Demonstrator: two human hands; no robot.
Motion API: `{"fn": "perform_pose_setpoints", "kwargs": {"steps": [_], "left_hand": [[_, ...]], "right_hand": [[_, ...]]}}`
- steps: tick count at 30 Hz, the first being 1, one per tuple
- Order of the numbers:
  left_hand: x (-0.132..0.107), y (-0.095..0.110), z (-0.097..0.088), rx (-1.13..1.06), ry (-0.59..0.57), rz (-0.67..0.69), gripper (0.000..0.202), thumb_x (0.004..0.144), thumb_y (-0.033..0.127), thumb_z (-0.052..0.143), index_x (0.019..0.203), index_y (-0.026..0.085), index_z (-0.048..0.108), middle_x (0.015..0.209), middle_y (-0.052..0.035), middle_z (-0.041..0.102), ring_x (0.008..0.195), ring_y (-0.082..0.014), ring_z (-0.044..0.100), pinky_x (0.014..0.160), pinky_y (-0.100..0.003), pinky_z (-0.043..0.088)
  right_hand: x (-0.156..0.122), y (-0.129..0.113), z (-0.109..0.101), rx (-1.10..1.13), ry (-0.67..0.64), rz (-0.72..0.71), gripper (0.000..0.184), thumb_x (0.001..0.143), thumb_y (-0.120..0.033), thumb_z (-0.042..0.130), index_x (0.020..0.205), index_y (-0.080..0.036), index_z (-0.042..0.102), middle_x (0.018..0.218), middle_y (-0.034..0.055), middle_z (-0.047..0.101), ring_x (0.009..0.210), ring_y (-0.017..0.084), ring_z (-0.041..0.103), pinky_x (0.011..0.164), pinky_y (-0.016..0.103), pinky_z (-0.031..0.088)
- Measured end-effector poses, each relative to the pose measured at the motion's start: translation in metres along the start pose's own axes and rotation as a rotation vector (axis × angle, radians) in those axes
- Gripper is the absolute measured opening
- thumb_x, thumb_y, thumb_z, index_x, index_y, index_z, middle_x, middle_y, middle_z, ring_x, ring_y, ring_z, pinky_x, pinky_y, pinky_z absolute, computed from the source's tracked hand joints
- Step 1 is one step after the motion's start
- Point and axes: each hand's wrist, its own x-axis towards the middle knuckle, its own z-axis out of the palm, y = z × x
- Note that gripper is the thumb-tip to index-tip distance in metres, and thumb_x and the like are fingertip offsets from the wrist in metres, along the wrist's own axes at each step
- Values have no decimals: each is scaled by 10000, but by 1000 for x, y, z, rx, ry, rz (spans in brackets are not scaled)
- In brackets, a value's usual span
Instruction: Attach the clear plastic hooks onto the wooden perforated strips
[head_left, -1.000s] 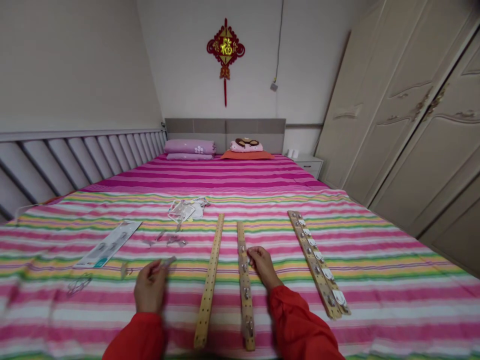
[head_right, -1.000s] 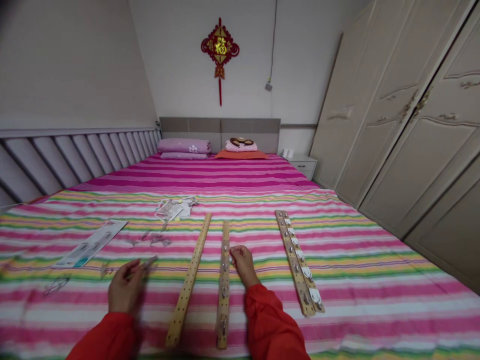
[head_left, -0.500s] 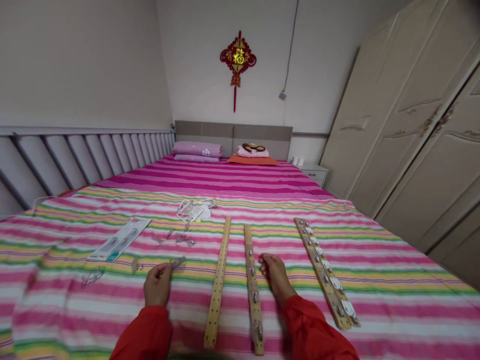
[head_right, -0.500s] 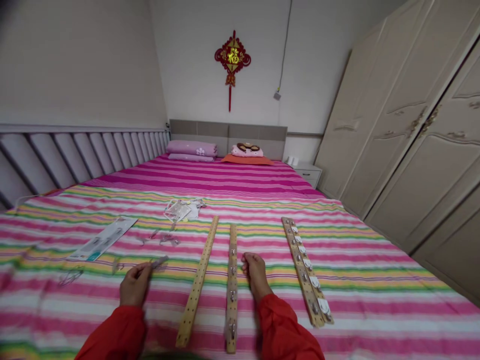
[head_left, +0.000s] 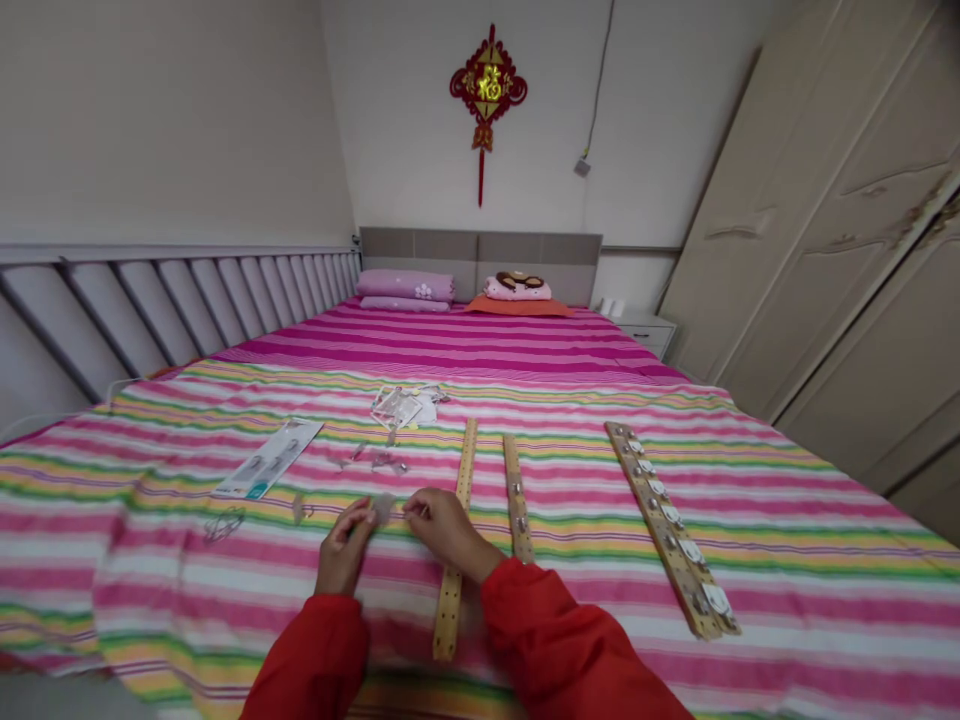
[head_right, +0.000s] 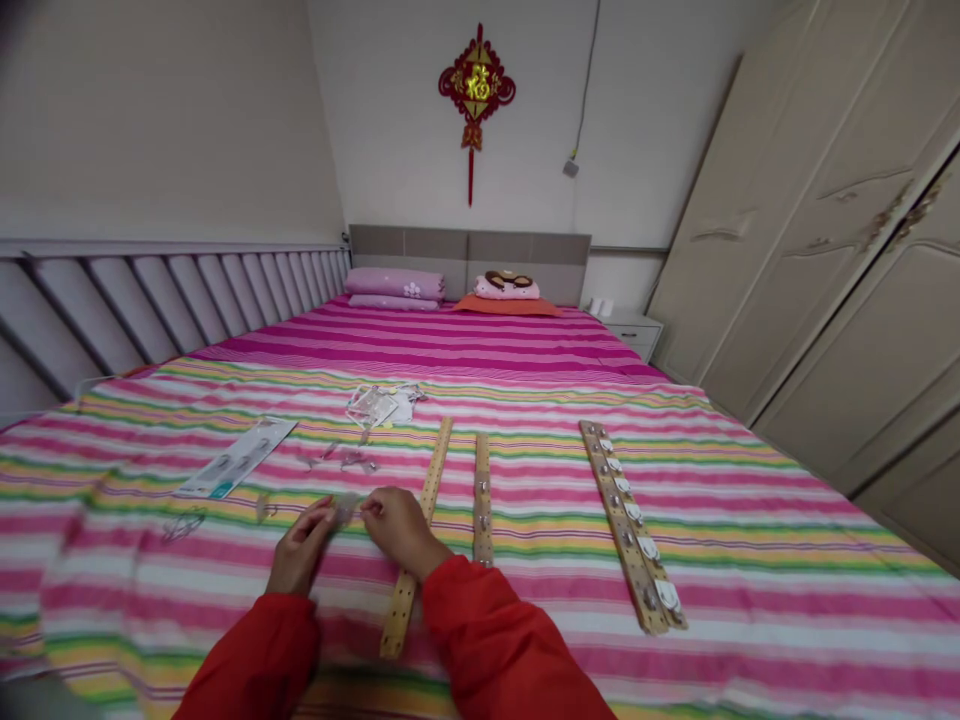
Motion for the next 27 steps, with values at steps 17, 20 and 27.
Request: {"fn": "perform_pose_setpoints", "kwargs": {"steps": [17,20,27], "left_hand": [[-4,-2,-6,-42,-180,39,311,613,458,711,739,175,678,1140,-127,644,1129,-277,546,1012,-396,373],[-4,-4,-5,-107,-166,10,417,608,435,715,928,172,666,1116,-117,655,1117,-271,553,996,-401,390],[-5,-7,0,-15,-113,94,311,642,419,697,817,167,648,1106,-123,639,1094,-250,560,1000,-390,382]], "right_hand": [[1,6,45,-272,-13,-22,171,779,-79,542,751,-212,645,738,-2,555,698,147,522,615,232,343],[3,5,42,-256,-12,-3,170,773,-63,529,742,-203,621,729,-8,527,689,146,501,604,233,333],[4,4,39,-230,-39,-7,167,755,-44,528,731,-201,579,755,-15,490,691,140,485,606,230,330]]}}
